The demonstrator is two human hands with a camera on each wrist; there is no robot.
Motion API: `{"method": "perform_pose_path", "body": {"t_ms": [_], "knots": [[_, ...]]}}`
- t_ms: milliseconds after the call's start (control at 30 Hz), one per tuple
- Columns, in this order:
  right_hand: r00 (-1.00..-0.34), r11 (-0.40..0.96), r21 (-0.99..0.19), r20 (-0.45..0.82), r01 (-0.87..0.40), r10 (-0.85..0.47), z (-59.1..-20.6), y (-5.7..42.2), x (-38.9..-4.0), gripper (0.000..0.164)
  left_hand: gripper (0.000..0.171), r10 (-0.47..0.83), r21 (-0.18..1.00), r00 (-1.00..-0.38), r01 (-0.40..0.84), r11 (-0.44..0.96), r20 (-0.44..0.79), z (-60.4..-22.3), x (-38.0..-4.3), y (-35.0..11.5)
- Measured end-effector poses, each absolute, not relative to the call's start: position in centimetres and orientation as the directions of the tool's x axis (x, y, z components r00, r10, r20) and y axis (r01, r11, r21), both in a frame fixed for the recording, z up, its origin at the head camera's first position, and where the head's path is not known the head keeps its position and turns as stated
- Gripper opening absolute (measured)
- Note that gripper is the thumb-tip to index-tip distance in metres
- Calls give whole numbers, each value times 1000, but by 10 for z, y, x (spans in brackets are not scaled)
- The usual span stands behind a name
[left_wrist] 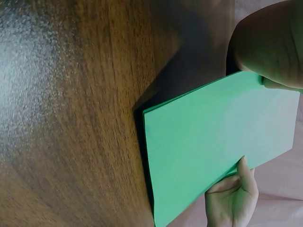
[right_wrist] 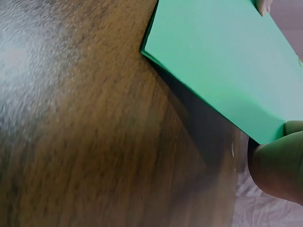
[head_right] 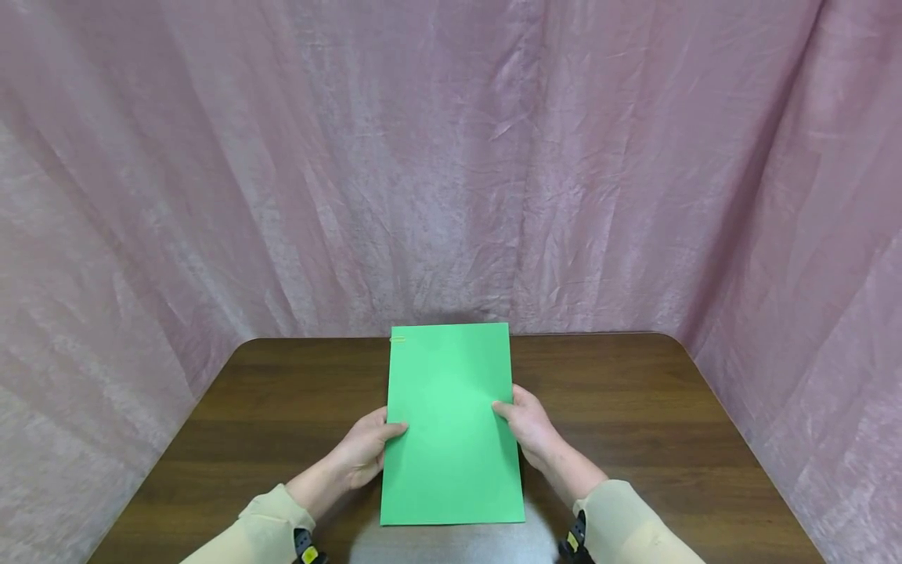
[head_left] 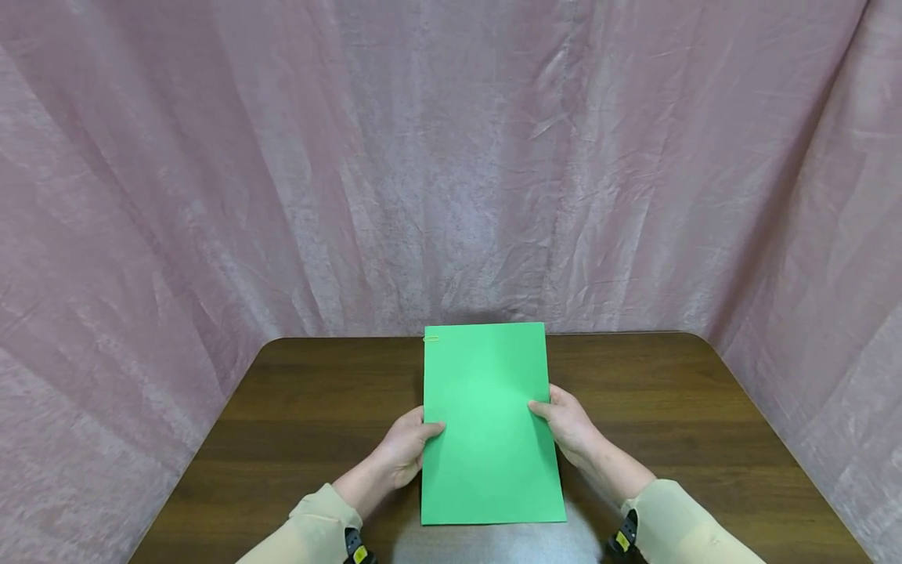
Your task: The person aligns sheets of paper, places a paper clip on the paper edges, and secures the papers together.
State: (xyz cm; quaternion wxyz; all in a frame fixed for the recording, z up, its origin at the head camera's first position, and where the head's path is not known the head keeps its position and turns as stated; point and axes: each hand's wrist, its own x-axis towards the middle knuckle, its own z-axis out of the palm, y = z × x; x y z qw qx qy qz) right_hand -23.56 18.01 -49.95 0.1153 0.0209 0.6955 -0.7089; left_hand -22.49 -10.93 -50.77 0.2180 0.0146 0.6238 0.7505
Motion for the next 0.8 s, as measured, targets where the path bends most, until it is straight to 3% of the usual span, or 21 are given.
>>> {"method": "perform_pose_path", "body": {"t_ms": [333,800], "knots": [[-974,28,-985,-173,171,-145,-494,186,-227,45,45,296,948,-923,-293,-126,-246,-506,-224,-110],[-980,189,-975,-141,113,-142,-496,196,-209,31,46,302,941,-917,-310,-135,-259,-508,-227,-114]]}}
